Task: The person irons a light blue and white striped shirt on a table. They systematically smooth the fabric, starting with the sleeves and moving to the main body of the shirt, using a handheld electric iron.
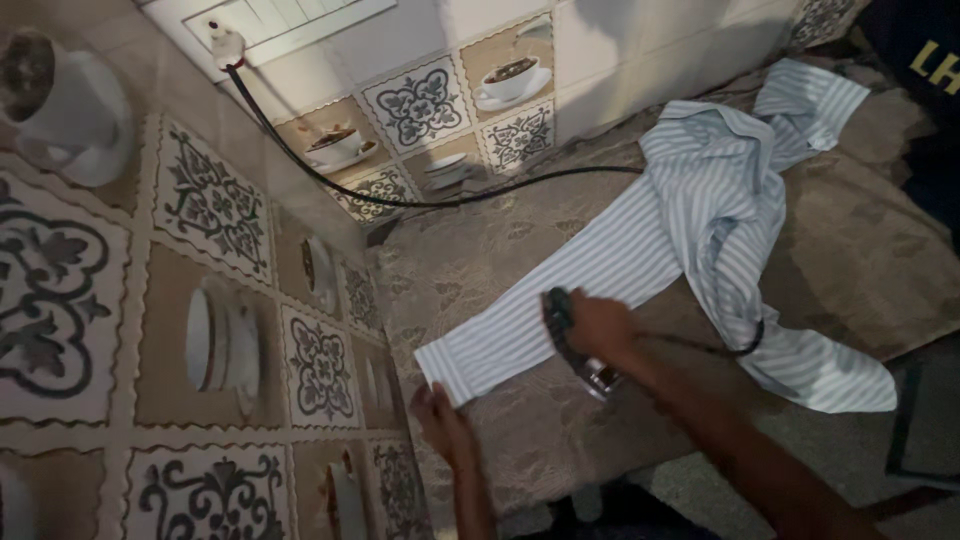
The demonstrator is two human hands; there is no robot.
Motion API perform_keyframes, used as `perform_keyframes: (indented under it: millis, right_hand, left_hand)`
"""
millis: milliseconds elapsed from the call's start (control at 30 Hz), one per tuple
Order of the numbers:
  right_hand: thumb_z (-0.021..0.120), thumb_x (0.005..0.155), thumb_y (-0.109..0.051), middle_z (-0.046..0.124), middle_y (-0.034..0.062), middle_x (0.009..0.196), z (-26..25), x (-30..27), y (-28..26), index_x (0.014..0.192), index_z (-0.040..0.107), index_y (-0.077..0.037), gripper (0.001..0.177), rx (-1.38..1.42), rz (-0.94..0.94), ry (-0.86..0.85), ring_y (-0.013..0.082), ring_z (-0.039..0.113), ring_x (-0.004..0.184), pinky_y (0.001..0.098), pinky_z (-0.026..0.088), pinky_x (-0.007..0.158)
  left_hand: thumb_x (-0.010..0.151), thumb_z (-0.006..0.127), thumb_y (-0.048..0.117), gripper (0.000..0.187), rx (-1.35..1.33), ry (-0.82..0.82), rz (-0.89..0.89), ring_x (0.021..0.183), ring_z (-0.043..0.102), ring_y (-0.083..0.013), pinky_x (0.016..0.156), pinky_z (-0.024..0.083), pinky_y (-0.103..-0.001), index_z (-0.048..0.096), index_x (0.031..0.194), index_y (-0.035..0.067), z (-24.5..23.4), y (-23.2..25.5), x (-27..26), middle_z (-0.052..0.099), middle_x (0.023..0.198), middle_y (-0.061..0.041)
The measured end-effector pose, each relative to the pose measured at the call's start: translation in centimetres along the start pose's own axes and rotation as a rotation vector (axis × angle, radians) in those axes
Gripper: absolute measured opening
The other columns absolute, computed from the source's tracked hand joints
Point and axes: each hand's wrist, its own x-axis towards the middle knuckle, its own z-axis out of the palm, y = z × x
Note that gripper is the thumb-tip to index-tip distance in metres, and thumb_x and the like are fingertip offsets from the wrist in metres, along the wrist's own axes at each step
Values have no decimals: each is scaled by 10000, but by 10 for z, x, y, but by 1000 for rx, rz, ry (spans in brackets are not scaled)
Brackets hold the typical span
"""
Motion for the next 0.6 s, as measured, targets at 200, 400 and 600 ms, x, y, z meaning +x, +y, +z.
perform_keyframes:
  millis: [200,400,600]
  right_hand:
    - [725,791,-329,713,209,760,47,31,-56,934,633,-35,339,121,-144,206,422,718,747,548,555,683]
    - [715,713,-243,721,185,782,59,71,-81,961,641,-32,334,43,-314,217,410,725,737,541,553,647]
    - [688,844,-356,709,217,760,40,-4,-100,1019,608,1,406,2,-492,-53,418,715,749,538,549,664]
  left_hand:
    - [957,651,367,459,438,-97,300,961,701,-378,833,534,-471,635,1309,73,3,-9,24,715,1128,-212]
    - [1023,587,333,400,474,15,483,1012,676,-463,840,523,-525,614,1318,65,2,-25,12,704,1136,-262]
    - [978,599,385,382,624,100,367,984,695,-427,824,528,-528,654,1271,146,15,-13,15,733,1123,-209]
